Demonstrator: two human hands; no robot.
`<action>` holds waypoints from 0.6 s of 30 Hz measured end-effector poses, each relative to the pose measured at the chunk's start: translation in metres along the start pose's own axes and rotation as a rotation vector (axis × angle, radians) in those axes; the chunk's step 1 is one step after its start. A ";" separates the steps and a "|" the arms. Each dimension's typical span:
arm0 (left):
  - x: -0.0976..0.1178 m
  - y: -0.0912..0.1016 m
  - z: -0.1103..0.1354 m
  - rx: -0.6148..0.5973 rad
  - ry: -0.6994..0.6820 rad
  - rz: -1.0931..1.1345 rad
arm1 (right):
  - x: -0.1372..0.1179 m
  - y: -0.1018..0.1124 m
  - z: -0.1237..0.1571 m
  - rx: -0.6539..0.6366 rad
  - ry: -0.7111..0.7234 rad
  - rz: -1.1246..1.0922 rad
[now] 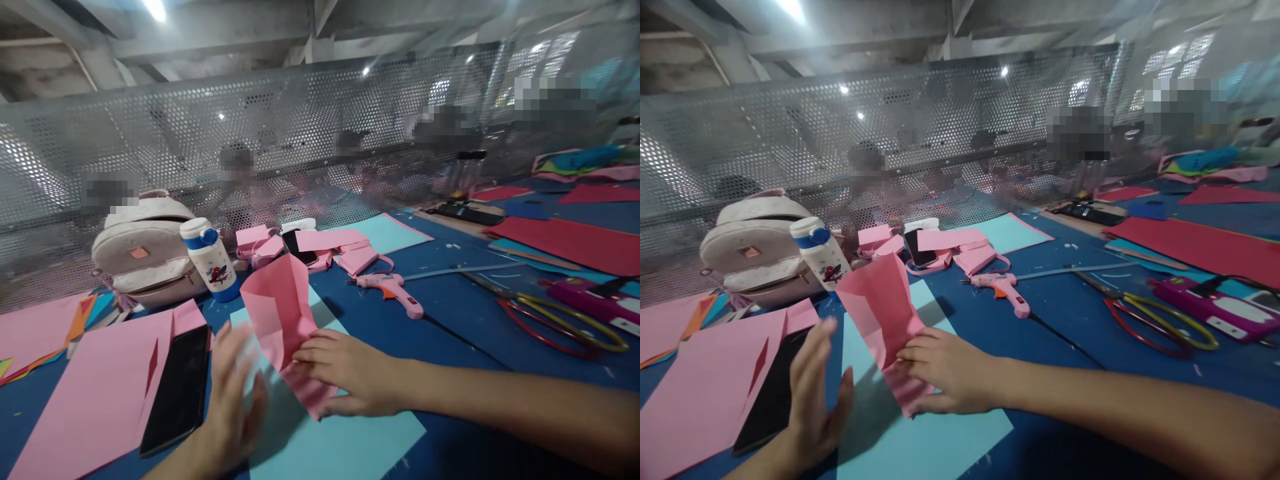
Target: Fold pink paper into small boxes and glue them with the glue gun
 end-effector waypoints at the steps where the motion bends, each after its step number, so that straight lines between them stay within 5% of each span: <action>1: 0.008 0.005 -0.001 -0.057 -0.231 -0.044 | 0.000 0.000 -0.001 0.003 -0.006 0.003; 3: 0.020 0.005 -0.002 -0.286 -0.466 -0.051 | -0.001 0.001 -0.004 0.002 -0.018 0.018; 5: 0.027 -0.001 -0.003 -0.527 -0.499 -0.035 | -0.002 0.002 -0.008 -0.013 -0.022 0.027; 9: 0.030 -0.014 0.001 -0.562 -0.487 -0.057 | -0.006 0.007 -0.016 -0.049 -0.068 0.003; 15: 0.029 -0.015 0.023 -0.426 -0.324 -0.043 | -0.011 0.006 -0.026 -0.039 -0.039 0.104; 18: 0.031 -0.012 0.025 -0.523 -0.377 -0.105 | -0.014 -0.001 -0.033 -0.003 -0.021 0.176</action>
Point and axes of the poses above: each hand's wrist, its own z-axis away from the middle knuckle, its own y-axis out of the back of the hand, x = y × z, the point moved 2 cm from there along -z, towards the middle knuckle, and after that the axes turned 15 degrees about -y, right-handed, at the moved point
